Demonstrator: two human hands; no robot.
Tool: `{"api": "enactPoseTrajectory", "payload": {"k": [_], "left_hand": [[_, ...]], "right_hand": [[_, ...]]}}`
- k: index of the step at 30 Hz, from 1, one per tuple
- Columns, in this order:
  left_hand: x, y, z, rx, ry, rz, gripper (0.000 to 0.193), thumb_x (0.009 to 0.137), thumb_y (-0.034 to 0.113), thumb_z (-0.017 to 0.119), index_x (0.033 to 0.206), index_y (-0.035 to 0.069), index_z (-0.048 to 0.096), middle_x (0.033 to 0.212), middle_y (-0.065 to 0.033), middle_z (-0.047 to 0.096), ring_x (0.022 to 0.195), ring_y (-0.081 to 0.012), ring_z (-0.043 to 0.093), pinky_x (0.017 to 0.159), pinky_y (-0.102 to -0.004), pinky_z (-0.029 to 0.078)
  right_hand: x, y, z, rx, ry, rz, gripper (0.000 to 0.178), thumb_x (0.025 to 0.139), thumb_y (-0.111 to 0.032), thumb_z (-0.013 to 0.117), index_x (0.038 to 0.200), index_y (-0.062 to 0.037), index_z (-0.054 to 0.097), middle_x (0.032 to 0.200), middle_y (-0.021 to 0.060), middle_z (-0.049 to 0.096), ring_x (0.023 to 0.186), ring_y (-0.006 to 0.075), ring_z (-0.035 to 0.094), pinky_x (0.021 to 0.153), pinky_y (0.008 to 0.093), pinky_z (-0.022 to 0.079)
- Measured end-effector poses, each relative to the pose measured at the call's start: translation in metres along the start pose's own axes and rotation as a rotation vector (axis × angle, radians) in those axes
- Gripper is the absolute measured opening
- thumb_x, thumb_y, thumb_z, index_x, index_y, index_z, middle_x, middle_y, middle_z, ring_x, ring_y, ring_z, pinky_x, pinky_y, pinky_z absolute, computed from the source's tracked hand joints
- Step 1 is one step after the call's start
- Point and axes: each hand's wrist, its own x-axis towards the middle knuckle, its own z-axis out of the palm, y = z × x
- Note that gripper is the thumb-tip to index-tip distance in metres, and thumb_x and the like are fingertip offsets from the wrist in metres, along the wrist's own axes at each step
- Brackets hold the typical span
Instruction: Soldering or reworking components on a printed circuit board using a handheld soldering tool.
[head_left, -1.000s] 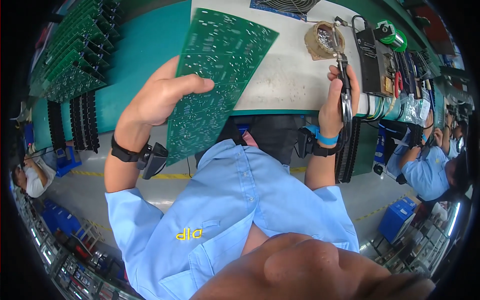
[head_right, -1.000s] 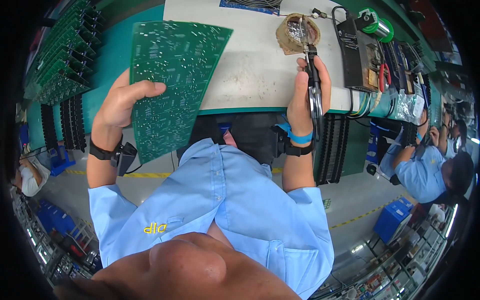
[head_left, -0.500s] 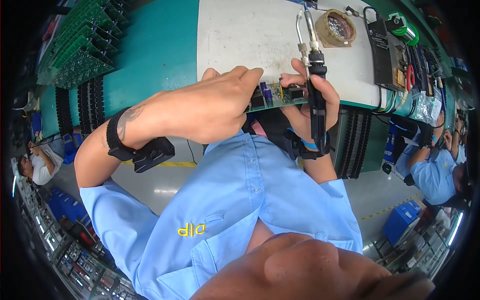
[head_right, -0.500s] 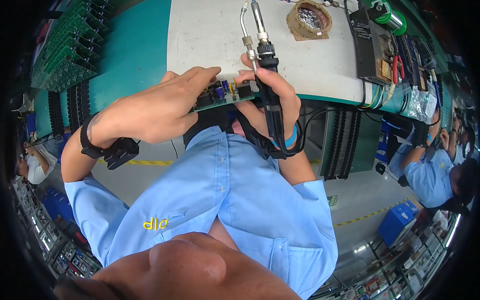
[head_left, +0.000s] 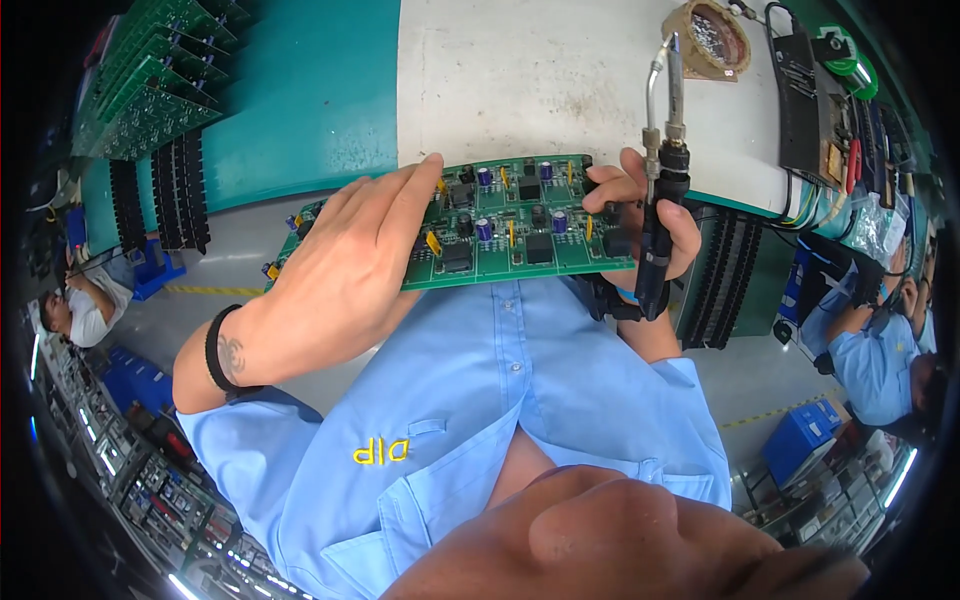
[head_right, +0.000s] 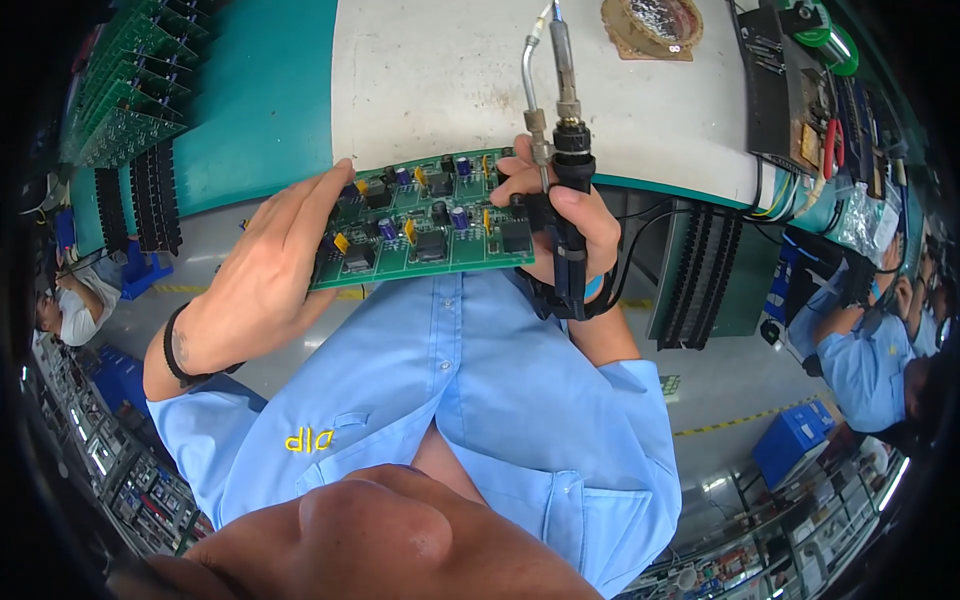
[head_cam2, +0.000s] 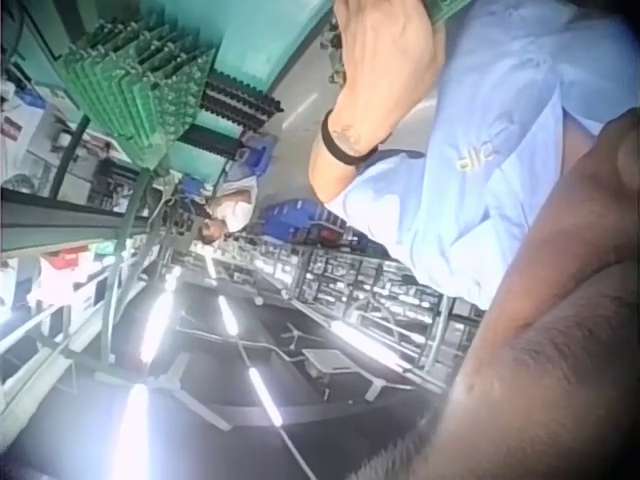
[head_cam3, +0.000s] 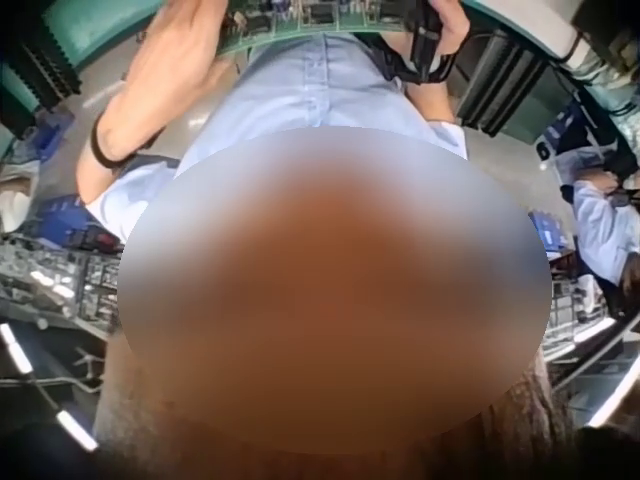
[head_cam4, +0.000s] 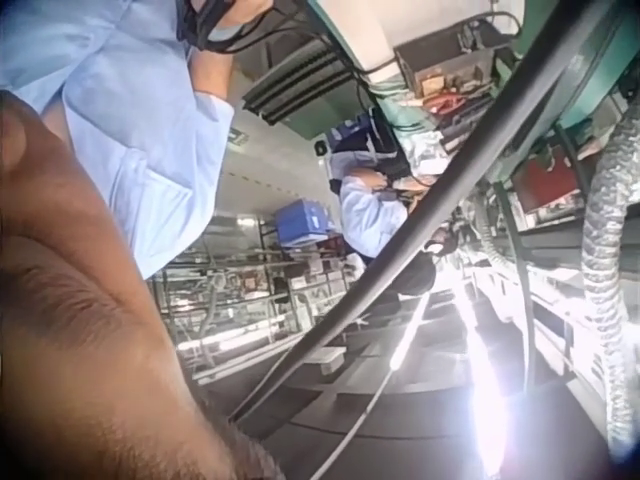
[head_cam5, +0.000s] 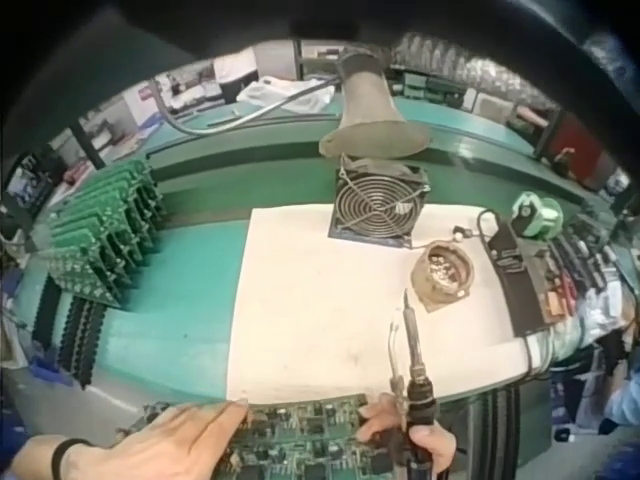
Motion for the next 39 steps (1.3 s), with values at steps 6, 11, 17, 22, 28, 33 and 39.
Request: {"api": "enactPoseTrajectory", "payload": {"k": [6,11,17,22,28,33,39], "left_hand": [[-0.005,0.0,0.015,-0.072,0.065,-0.011,0.083,0.075,0.003,0.073,0.145,-0.012,0.031,0.138,-0.0325,0.045,0.125,-0.0469,0.049,0.107,-0.0509,0.04],[-0.006,-0.002,0.017,-0.145,0.097,-0.016,0.081,0.076,0.003,0.072,0.145,-0.011,0.032,0.138,-0.0325,0.045,0.127,-0.0473,0.048,0.107,-0.0513,0.04],[-0.002,-0.002,0.019,-0.055,0.082,0.032,0.079,0.076,0.002,0.071,0.144,-0.011,0.033,0.139,-0.0319,0.045,0.128,-0.0472,0.047,0.108,-0.0506,0.039],[0.002,0.0,0.019,-0.1,0.082,0.047,0.076,0.075,0.0,0.068,0.144,-0.011,0.035,0.137,-0.0318,0.048,0.128,-0.047,0.048,0.108,-0.0501,0.04],[0.007,0.0,0.019,-0.078,0.059,0.033,0.073,0.075,-0.004,0.064,0.142,-0.011,0.037,0.135,-0.0318,0.05,0.126,-0.0472,0.05,0.107,-0.0513,0.041],[0.01,0.002,0.004,-0.052,-0.011,0.045,0.067,0.078,-0.007,0.059,0.142,-0.01,0.04,0.135,-0.0313,0.05,0.126,-0.045,0.05,0.106,-0.0503,0.042],[0.019,-0.026,-0.026,-0.561,-0.005,-0.285,0.048,0.09,-0.001,0.06,0.137,-0.006,0.049,0.125,-0.024,0.062,0.117,-0.0303,0.062,0.098,-0.0421,0.049]], "right_hand": [[-0.008,-0.013,-0.007,0.146,0.063,0.344,0.071,0.091,-0.044,0.039,0.134,0.0099,0.055,0.091,0.0269,0.071,0.114,0.034,0.059,0.113,0.043,0.033],[-0.013,-0.007,-0.008,0.188,0.077,0.338,0.072,0.091,-0.046,0.039,0.134,0.0087,0.056,0.089,0.0264,0.071,0.113,0.0331,0.06,0.113,0.042,0.033],[-0.017,-0.005,-0.009,0.153,0.101,0.321,0.073,0.09,-0.048,0.04,0.134,0.008,0.056,0.087,0.0261,0.071,0.113,0.0329,0.06,0.113,0.0422,0.032],[-0.012,-0.009,-0.007,0.197,0.085,0.347,0.073,0.09,-0.048,0.04,0.135,0.0079,0.056,0.089,0.0266,0.07,0.115,0.0335,0.059,0.114,0.0429,0.031],[-0.007,-0.007,-0.006,0.212,0.071,0.358,0.074,0.091,-0.046,0.036,0.135,0.0102,0.053,0.092,0.0274,0.07,0.114,0.0338,0.061,0.115,0.0427,0.031],[0.008,0.012,0.004,-0.059,0.099,-0.191,0.056,0.096,-0.035,0.047,0.137,0.0038,0.048,0.11,0.0285,0.066,0.117,0.0359,0.06,0.111,0.0493,0.038],[0.027,0.007,-0.001,-0.347,0.184,-0.641,0.047,0.099,-0.024,0.061,0.138,-0.0058,0.042,0.129,0.0292,0.059,0.12,0.0397,0.059,0.106,0.0573,0.045]]}}
